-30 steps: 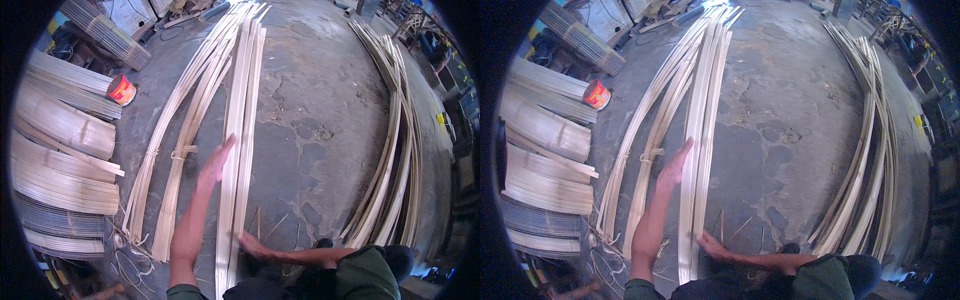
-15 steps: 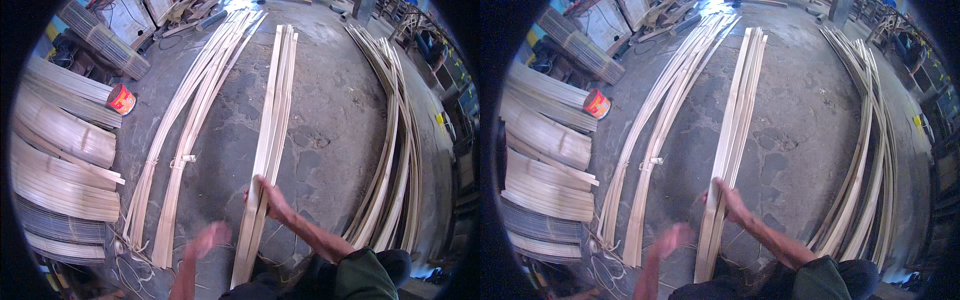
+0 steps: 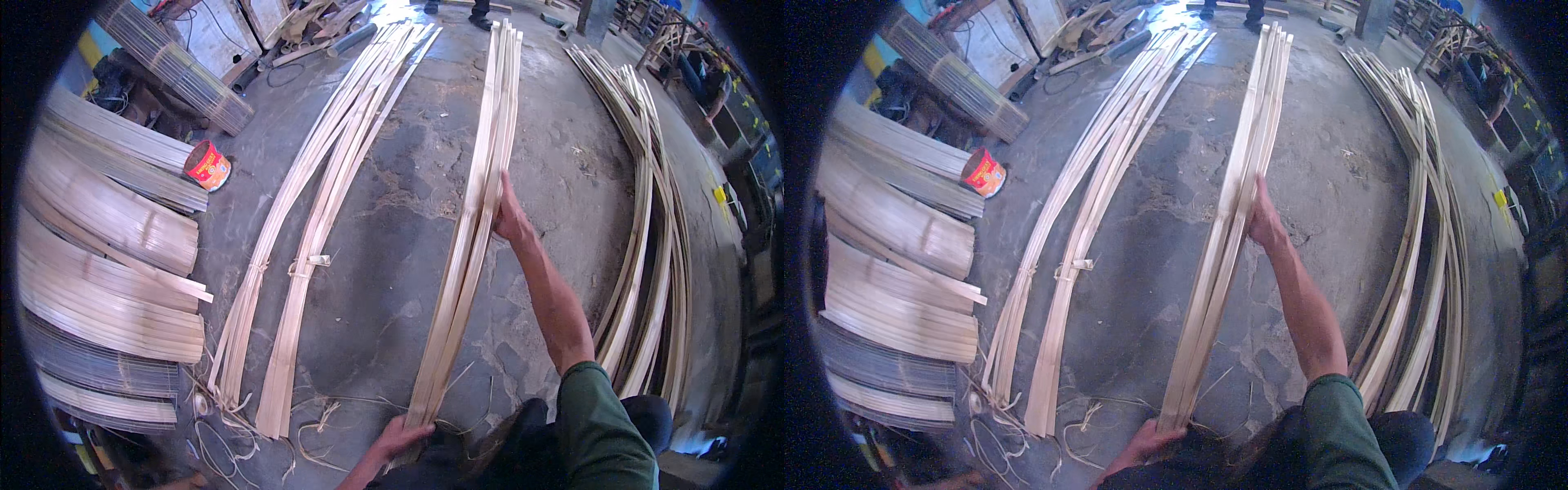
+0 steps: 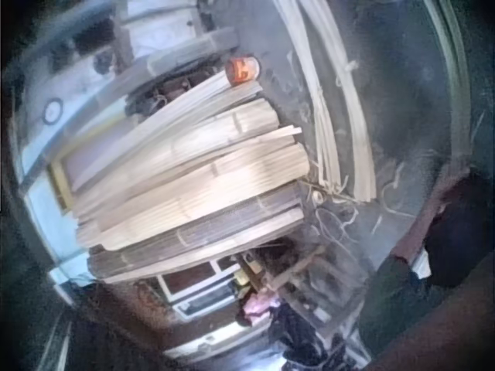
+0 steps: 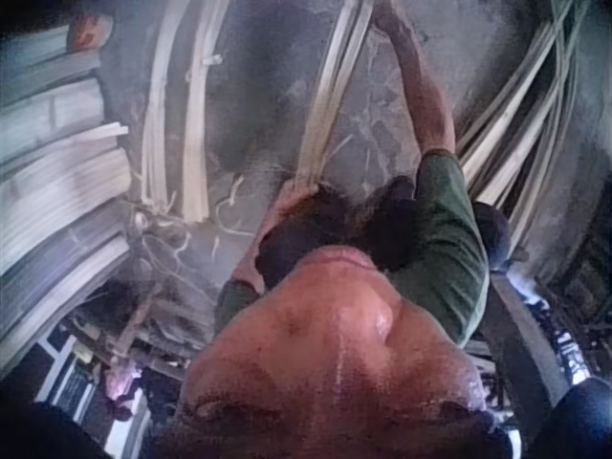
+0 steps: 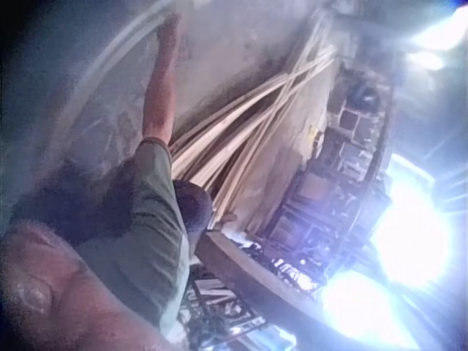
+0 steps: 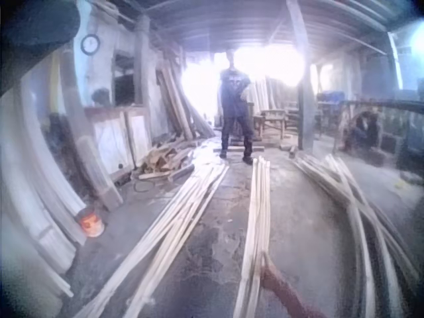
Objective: The person sits on the floor and repeatedly picks up, aligns, and stacks thin wooden strips into neat piles. The person handles the strips by hand, moving them between piles and adjusting their alignment.
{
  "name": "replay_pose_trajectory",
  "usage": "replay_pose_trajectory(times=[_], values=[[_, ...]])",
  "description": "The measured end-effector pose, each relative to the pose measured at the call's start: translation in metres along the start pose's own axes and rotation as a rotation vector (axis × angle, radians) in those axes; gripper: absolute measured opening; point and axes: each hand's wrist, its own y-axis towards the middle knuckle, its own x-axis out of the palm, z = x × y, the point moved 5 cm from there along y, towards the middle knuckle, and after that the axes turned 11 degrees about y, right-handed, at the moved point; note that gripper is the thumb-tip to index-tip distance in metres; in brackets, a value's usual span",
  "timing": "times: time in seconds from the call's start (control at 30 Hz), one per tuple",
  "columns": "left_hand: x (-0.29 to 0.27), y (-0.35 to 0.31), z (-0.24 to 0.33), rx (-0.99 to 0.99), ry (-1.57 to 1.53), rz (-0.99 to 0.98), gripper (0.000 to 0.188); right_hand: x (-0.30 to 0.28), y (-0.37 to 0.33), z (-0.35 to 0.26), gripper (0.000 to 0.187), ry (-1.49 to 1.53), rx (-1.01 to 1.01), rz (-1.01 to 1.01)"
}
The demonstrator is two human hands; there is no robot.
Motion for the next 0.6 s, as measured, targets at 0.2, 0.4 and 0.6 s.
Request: replay_pose_trajectory(times=[0.2, 0.4, 0.6], values=[[-0.022, 0.045, 0.066, 0.047, 0.117, 0.011, 0.05, -0.054, -0.092, 0.125, 0.092, 0.1, 0.233, 0.235], [-0.02, 0.036, 0.085, 0.041, 0.147, 0.012, 0.05, 0.003, -0.151, 0.181, 0.083, 0.268, 0.165, 0.039], [-0.017, 0.034, 0.086, 0.155, 0.206, 0.135, 0.052, 0.016, -0.162, 0.186, 0.041, 0.262, 0.207, 0.177]])
